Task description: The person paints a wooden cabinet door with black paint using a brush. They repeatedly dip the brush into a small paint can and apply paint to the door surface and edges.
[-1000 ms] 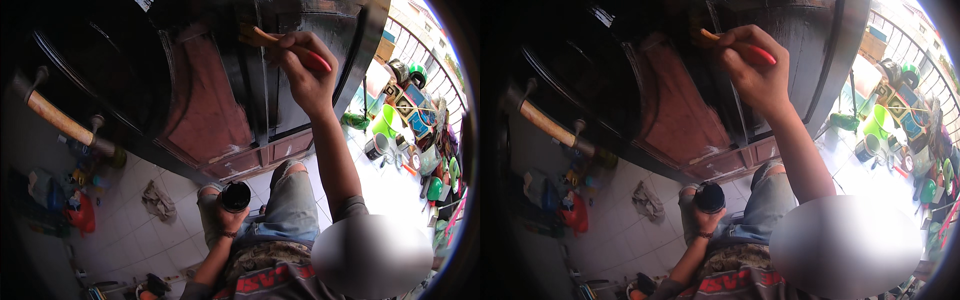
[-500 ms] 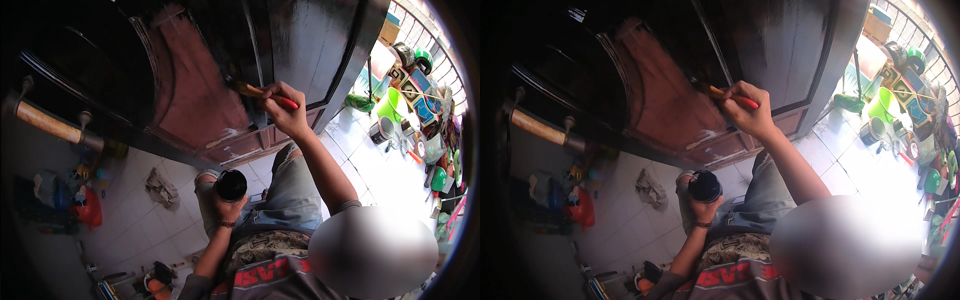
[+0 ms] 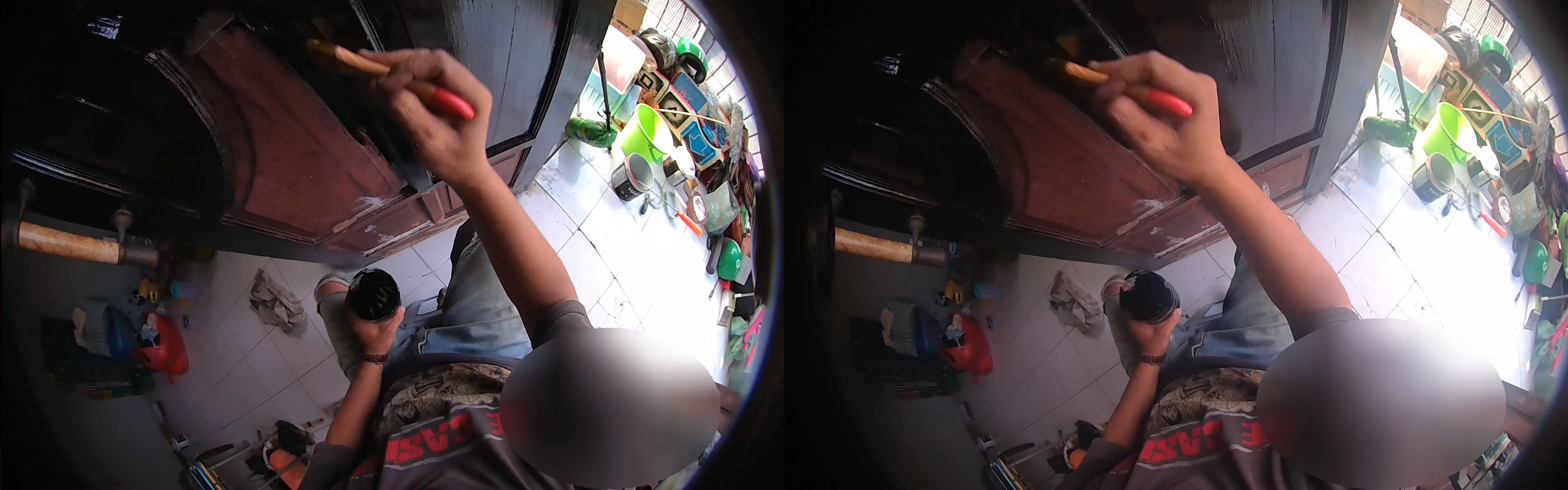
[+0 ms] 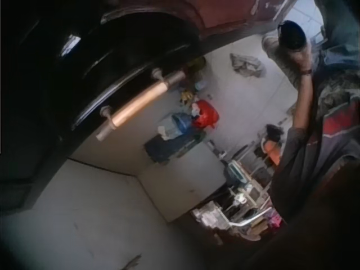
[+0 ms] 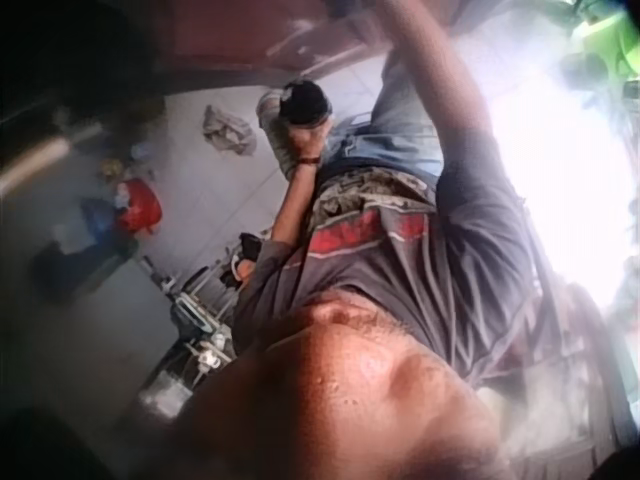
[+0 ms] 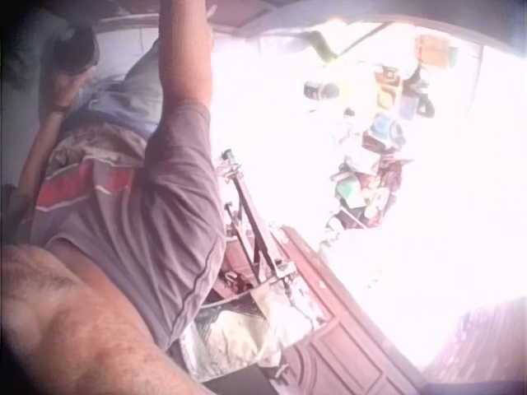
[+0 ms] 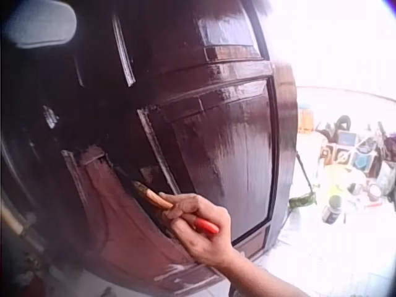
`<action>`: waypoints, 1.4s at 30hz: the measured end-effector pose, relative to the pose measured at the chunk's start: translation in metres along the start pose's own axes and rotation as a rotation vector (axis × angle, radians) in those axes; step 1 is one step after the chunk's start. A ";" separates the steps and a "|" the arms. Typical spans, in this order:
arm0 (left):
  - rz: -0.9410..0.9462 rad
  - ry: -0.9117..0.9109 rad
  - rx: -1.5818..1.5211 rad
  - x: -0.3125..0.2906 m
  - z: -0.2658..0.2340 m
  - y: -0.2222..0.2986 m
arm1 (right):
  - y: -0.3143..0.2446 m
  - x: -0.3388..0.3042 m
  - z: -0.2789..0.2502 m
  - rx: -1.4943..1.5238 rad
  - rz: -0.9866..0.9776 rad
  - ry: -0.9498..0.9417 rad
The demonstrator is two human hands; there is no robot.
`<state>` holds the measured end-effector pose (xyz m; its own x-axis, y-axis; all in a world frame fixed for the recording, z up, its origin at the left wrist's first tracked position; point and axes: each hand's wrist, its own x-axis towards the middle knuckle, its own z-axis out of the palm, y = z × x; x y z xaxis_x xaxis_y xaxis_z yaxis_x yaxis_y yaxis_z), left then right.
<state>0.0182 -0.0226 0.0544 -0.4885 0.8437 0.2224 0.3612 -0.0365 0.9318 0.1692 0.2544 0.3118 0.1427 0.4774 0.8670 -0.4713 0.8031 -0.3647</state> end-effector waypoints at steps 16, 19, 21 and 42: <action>-0.168 0.001 -0.002 -0.003 -0.007 0.010 | -0.003 -0.033 -0.002 -0.069 0.312 0.037; -0.239 -0.007 -0.053 -0.001 -0.006 0.014 | -0.013 -0.046 -0.001 0.295 0.338 0.237; -0.160 0.015 -0.011 -0.001 -0.007 0.008 | 0.005 -0.092 -0.008 0.487 0.567 0.370; -0.141 0.016 -0.024 0.000 -0.008 0.008 | 0.005 -0.124 0.002 0.675 0.831 0.759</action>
<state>0.0149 -0.0271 0.0639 -0.5454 0.8330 0.0932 0.2693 0.0688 0.9606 0.1470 0.1984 0.2028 -0.0524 0.9984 -0.0194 -0.9638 -0.0557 -0.2609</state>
